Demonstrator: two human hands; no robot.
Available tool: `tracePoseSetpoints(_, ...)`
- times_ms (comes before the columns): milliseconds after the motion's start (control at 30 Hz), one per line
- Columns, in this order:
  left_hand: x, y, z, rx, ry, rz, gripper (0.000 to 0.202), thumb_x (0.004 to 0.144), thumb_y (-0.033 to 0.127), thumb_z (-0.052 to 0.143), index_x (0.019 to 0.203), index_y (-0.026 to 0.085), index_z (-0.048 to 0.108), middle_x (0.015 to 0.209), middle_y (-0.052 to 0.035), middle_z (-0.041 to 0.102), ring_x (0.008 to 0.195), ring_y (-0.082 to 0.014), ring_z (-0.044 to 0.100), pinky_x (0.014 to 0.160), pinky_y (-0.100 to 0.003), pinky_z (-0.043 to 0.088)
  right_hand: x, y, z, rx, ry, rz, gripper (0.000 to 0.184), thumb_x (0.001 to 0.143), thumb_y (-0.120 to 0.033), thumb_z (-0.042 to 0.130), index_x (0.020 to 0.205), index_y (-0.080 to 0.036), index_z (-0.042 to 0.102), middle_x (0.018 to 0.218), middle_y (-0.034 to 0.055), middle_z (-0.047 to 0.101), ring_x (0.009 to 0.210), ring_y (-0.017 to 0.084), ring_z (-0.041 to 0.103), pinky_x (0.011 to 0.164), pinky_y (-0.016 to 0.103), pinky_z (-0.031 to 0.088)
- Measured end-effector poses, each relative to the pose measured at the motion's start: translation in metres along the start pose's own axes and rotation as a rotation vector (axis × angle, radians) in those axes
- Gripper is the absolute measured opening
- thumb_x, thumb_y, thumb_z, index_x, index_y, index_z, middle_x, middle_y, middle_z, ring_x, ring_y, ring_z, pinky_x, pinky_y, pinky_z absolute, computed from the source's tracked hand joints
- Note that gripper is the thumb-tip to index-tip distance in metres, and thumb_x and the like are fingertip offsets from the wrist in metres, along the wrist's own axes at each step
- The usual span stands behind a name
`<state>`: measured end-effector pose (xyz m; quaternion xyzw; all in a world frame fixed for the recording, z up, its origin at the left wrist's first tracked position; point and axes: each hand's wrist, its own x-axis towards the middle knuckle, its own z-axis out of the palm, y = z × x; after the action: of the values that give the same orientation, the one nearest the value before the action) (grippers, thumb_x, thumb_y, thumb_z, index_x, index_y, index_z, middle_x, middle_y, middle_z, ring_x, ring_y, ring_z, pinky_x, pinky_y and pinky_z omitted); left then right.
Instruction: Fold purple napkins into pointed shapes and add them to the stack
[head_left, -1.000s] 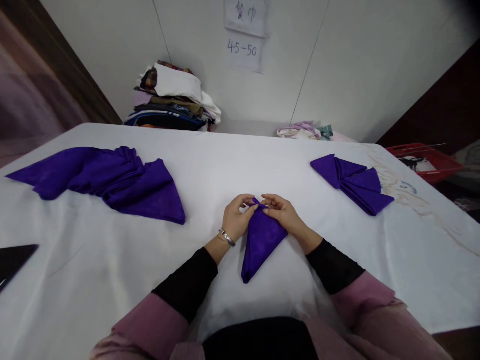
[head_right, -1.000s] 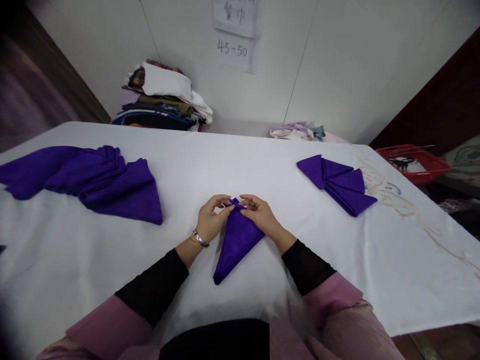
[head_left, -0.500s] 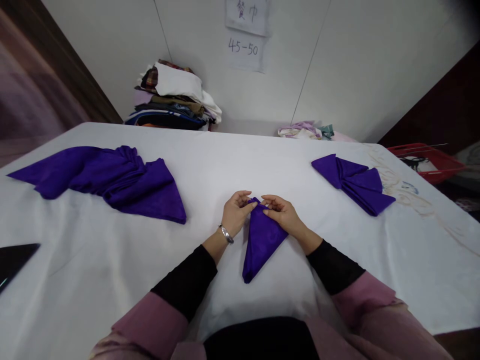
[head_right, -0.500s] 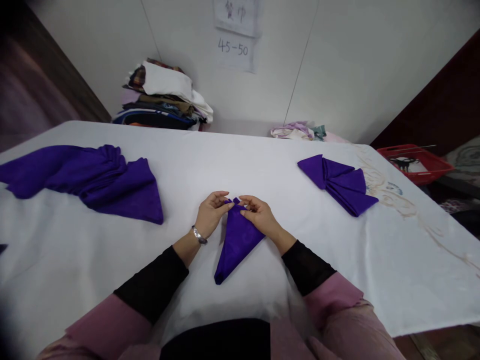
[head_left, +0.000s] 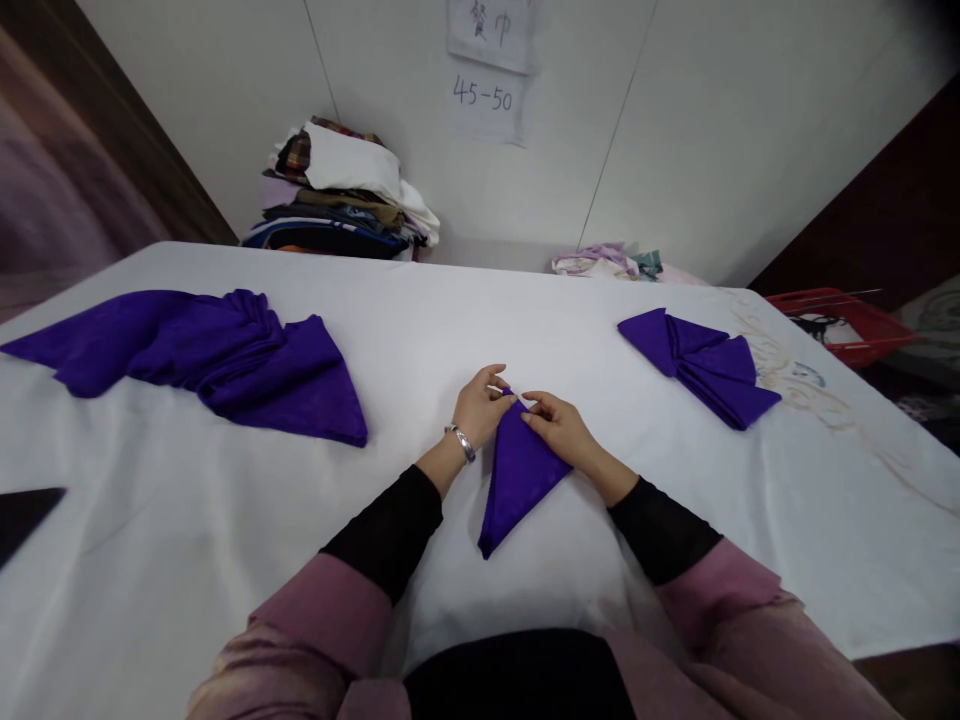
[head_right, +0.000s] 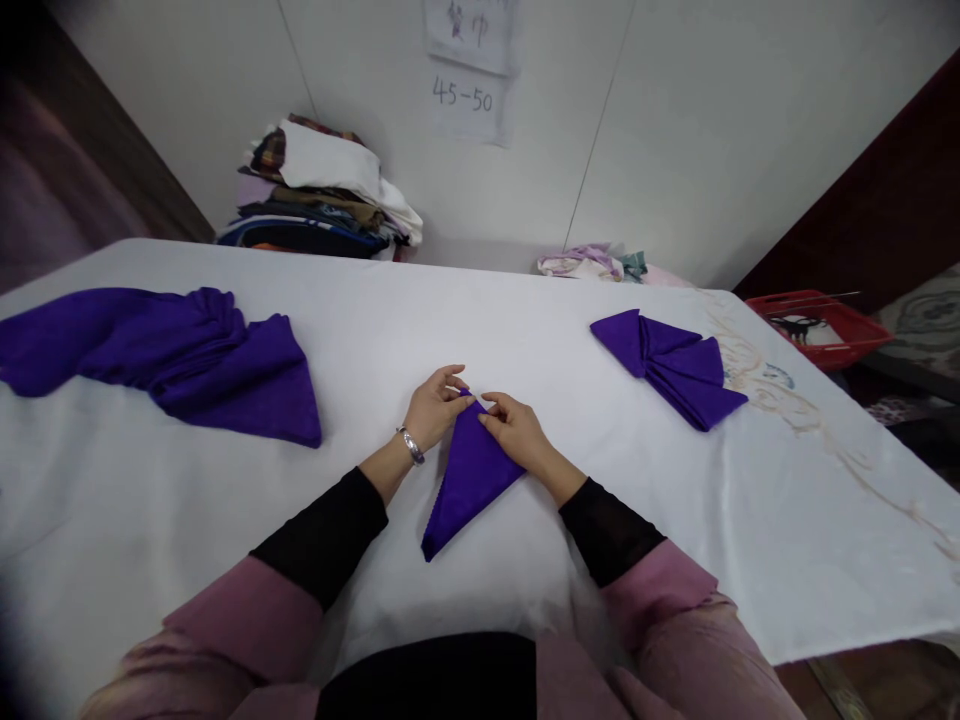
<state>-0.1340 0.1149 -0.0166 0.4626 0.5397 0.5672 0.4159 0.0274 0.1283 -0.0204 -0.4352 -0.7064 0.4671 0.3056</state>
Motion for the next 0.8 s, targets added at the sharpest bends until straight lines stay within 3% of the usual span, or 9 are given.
tracePoseSetpoints(133, 0.009, -0.016, -0.002, 0.111, 0.008, 0.0, 0.051, 0.063, 0.014, 0.066, 0.113, 0.021, 0.056, 0.1, -0.0025, 0.06, 0.058, -0.0065, 0.054, 0.054, -0.023, 0.044, -0.002, -0.001, -0.003, -0.296, -0.001, -0.033, 0.041, 0.08, -0.032, 0.056, 0.12, -0.023, 0.054, 0.072, -0.0021, 0.061, 0.06, 0.013, 0.053, 0.058, 0.027, 0.039)
tracePoseSetpoints(267, 0.014, -0.024, -0.002, 0.199, -0.003, 0.053, 0.05, 0.065, 0.013, 0.065, 0.114, 0.021, 0.057, 0.105, -0.0039, 0.062, 0.061, -0.0069, 0.054, 0.06, -0.024, 0.047, -0.004, -0.006, -0.004, -0.453, -0.027, 0.001, 0.046, 0.081, -0.032, 0.056, 0.126, -0.023, 0.05, 0.074, -0.0006, 0.063, 0.062, 0.015, 0.054, 0.058, 0.028, 0.038)
tracePoseSetpoints(800, 0.019, -0.025, 0.001, 0.407, -0.053, 0.18, 0.042, 0.069, 0.007, 0.061, 0.109, 0.021, 0.059, 0.107, -0.0034, 0.057, 0.068, -0.0098, 0.055, 0.073, -0.03, 0.05, -0.006, -0.01, -0.005, -0.736, -0.079, 0.024, 0.048, 0.084, -0.04, 0.056, 0.129, -0.024, 0.047, 0.075, 0.0052, 0.066, 0.069, 0.023, 0.06, 0.059, 0.03, 0.036)
